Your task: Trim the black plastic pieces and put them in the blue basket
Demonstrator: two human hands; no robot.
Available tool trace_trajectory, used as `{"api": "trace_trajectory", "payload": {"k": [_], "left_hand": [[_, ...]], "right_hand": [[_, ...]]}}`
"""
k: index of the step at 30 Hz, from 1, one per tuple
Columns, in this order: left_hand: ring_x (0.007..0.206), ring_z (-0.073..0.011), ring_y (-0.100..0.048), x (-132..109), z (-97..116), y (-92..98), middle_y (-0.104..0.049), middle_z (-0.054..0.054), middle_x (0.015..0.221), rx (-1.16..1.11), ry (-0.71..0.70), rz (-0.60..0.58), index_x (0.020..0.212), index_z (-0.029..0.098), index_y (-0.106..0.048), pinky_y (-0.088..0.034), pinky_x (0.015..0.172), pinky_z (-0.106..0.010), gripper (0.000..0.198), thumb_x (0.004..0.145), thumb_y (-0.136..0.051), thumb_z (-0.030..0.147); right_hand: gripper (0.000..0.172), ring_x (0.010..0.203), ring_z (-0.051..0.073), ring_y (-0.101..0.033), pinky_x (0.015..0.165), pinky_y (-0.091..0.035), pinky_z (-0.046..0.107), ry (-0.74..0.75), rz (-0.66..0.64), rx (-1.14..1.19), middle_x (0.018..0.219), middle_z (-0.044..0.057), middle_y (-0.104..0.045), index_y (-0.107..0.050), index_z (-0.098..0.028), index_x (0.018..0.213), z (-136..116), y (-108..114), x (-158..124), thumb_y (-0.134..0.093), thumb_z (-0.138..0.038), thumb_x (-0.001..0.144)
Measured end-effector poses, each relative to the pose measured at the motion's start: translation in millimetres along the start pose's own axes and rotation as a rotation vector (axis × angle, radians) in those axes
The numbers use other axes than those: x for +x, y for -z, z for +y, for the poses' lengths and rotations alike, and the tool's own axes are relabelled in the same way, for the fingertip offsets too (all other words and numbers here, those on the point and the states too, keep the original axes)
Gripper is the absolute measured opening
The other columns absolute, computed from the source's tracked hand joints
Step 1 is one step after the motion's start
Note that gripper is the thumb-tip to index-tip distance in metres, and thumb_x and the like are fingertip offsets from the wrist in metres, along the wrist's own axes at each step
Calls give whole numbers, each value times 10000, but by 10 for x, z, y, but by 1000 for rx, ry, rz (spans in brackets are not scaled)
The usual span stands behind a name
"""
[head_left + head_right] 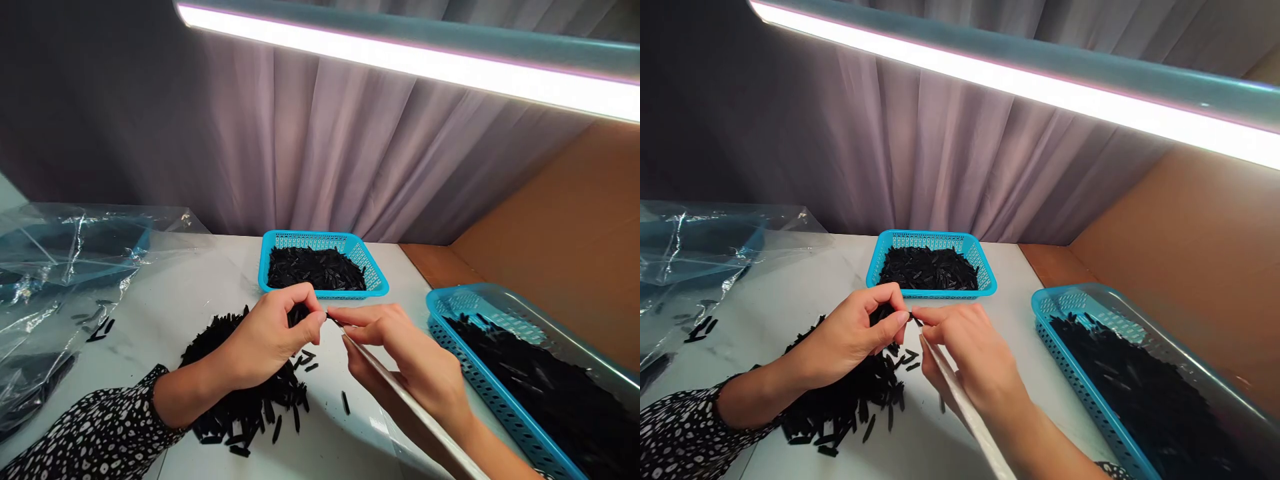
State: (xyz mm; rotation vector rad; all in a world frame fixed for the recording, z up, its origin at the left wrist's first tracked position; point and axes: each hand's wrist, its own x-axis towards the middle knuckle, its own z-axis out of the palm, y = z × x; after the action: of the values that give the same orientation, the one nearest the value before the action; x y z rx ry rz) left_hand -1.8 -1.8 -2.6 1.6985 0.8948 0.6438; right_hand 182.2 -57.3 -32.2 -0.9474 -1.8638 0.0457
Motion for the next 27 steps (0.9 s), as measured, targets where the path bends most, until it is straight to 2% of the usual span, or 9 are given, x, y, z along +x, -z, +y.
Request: {"api": "trace_trajectory", "payload": {"k": [4,8,13,16,19,22,25,27], "left_hand": [[532,-68,-403,15,-9,-12,-567,47,669,-36,20,-10,729,194,-501,-324,509,-211,256,935,-537,341],[501,-58,-363,60,-55,-45,-565,48,643,-249,114,-48,726,195,-464,-266,472,-199,269,917,-552,361],[468,-37,-310,89,-118,-70,-548,46,625,-480,272,-59,716,185,-455,-149,444,-196,249,869,-593,325],[463,-32,-312,91,-123,-78,-558,41,627,-520,316,-66,721,177,-477,-138,443,-198,201,850,-593,280],[451,-32,-306,90,-109,-93,-561,38,612,-509,318,-65,720,178,-484,-143,440,-202,201,850,-595,282],[458,-37,-309,82,-93,-101,-566,42,614,-442,233,-35,716,186,-472,-182,447,-201,237,865,-604,316],[481,-47,-329,64,-81,-84,-571,41,638,-351,143,-21,724,190,-474,-224,461,-202,246,888,-589,333],[494,-54,-341,52,-75,-63,-574,38,653,-292,98,-22,737,192,-482,-247,470,-206,239,907,-568,336]], "right_hand": [[201,774,177,-701,693,-479,339,131,-47,-124,1008,74,-775,-565,-206,892,15,-5,4,-530,-8,890],[201,792,223,-690,679,-440,363,258,-149,-346,1059,168,-757,-574,-169,867,27,-52,-22,-452,-20,926],[207,795,228,-681,655,-441,354,268,-68,-400,1060,182,-754,-562,-188,917,117,-204,-122,-458,-9,918],[194,772,213,-685,673,-468,357,171,9,-301,1088,153,-754,-563,-213,956,190,-262,-181,-470,-44,935],[139,786,199,-706,707,-516,349,-102,112,-216,1088,91,-764,-575,-244,925,250,-258,-181,-511,-122,946],[96,817,207,-739,646,-541,317,-336,193,-164,1038,59,-784,-569,-249,842,282,-211,-118,-569,-217,933],[139,817,225,-755,606,-551,317,-394,202,-69,983,70,-798,-537,-243,791,285,-152,-46,-589,-260,918],[148,868,238,-753,647,-566,336,-396,176,-11,999,88,-793,-534,-238,780,281,-113,-12,-593,-261,914]]}}
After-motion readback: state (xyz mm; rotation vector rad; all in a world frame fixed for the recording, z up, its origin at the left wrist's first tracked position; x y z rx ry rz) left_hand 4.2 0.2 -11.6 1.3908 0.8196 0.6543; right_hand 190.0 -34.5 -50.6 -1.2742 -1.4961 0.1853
